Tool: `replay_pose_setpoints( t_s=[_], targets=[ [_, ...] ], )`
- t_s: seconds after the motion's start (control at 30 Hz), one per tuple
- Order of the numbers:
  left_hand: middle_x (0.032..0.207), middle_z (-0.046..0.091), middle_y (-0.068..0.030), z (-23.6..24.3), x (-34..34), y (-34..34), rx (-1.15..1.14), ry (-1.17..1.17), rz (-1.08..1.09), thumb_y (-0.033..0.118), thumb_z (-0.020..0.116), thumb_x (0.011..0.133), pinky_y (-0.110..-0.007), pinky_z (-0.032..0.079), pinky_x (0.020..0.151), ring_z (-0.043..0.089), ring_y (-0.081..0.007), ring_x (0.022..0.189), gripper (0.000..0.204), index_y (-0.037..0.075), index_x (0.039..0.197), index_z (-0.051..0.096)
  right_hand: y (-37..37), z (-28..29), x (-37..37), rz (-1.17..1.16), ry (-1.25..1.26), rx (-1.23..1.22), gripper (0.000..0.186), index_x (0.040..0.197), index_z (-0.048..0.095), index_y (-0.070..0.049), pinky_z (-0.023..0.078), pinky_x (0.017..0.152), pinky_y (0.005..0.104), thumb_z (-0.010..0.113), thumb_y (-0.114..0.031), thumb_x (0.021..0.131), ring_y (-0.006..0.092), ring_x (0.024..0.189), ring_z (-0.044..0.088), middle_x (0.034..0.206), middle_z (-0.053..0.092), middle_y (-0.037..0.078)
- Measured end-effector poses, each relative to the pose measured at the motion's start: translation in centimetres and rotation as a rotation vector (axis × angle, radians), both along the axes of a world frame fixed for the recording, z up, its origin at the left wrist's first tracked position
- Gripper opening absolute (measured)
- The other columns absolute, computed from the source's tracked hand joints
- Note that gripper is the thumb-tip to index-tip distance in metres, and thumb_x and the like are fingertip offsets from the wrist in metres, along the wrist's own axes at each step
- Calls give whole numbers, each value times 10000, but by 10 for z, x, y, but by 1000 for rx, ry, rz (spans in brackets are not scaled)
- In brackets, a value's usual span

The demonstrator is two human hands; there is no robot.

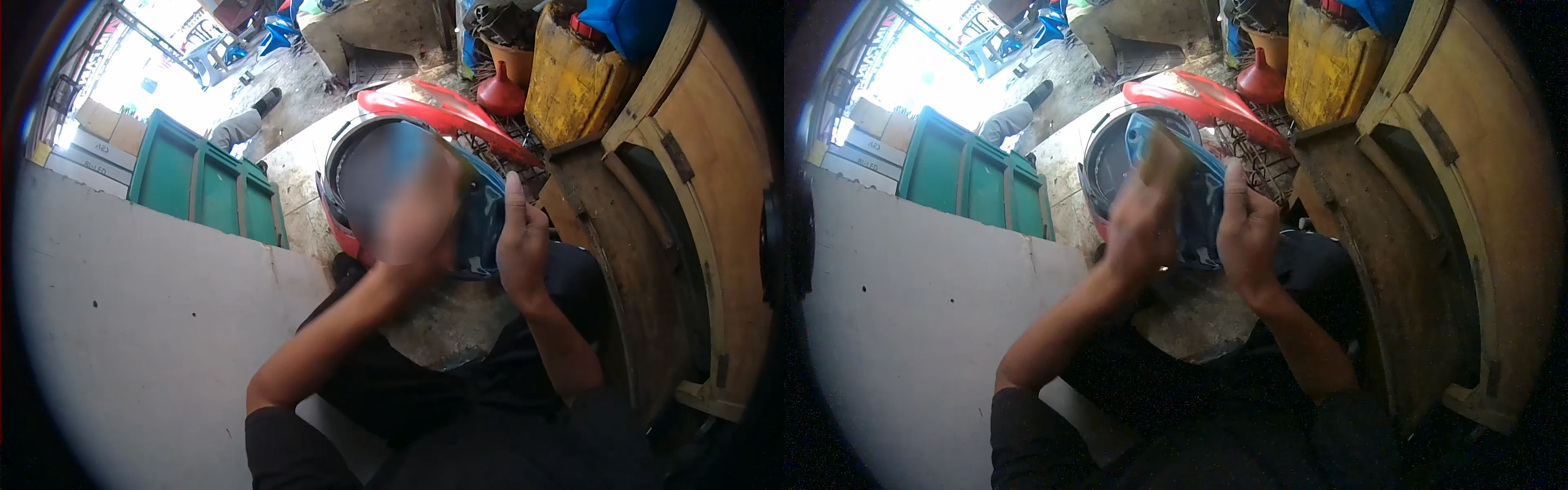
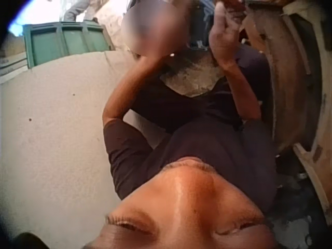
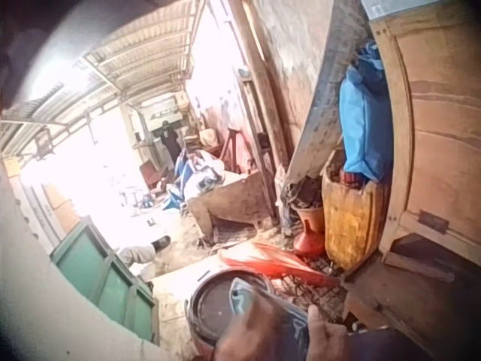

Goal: The person sands the surface of a blue and white patterned motorcycle fairing piece using a yellow sanding block, dipping the piece into a bucket of water occasionally.

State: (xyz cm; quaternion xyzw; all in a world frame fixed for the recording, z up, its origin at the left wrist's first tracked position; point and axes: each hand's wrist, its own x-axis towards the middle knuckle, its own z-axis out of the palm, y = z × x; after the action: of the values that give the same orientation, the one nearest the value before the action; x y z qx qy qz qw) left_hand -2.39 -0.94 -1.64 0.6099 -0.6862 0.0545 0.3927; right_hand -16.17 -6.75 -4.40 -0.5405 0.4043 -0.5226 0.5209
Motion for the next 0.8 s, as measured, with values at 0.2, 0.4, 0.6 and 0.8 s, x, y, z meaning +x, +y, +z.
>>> replay_pose_setpoints(
  t_s=[0.2,0.4,0.6,0.8],
  targets=[
    [1406,569,-248,7,19,-16,68,117,60,36,579,842,-503,404,1133,518,-391,1351,507,-3,1347,603,2,8,-8,79,113,-19,494,882,636,50,356,567,267,432,-340,1106,41,635,435,658,511,-30],
    [1344,587,-287,14,29,-21,38,3,102,18,559,859,-487,437,1096,588,-424,1242,513,-8,1371,563,4,15,-8,107,152,-165,520,742,572,12,227,512,286,415,-313,1116,27,589,303,624,355,-93],
    [1343,600,-261,20,4,-2,-145,-189,-124,25,533,881,-513,447,1080,591,-446,1225,462,-10,1340,576,1,6,-3,48,99,-160,536,654,426,-30,223,512,267,433,-309,1112,17,586,298,611,342,-100],
    [1357,601,-258,3,18,2,-66,-172,-118,65,595,838,-545,377,1143,602,-396,1250,513,-1,1346,601,8,16,-10,99,1,-32,502,797,620,-5,302,540,250,446,-363,1103,27,616,368,672,437,-77]
  ],
)
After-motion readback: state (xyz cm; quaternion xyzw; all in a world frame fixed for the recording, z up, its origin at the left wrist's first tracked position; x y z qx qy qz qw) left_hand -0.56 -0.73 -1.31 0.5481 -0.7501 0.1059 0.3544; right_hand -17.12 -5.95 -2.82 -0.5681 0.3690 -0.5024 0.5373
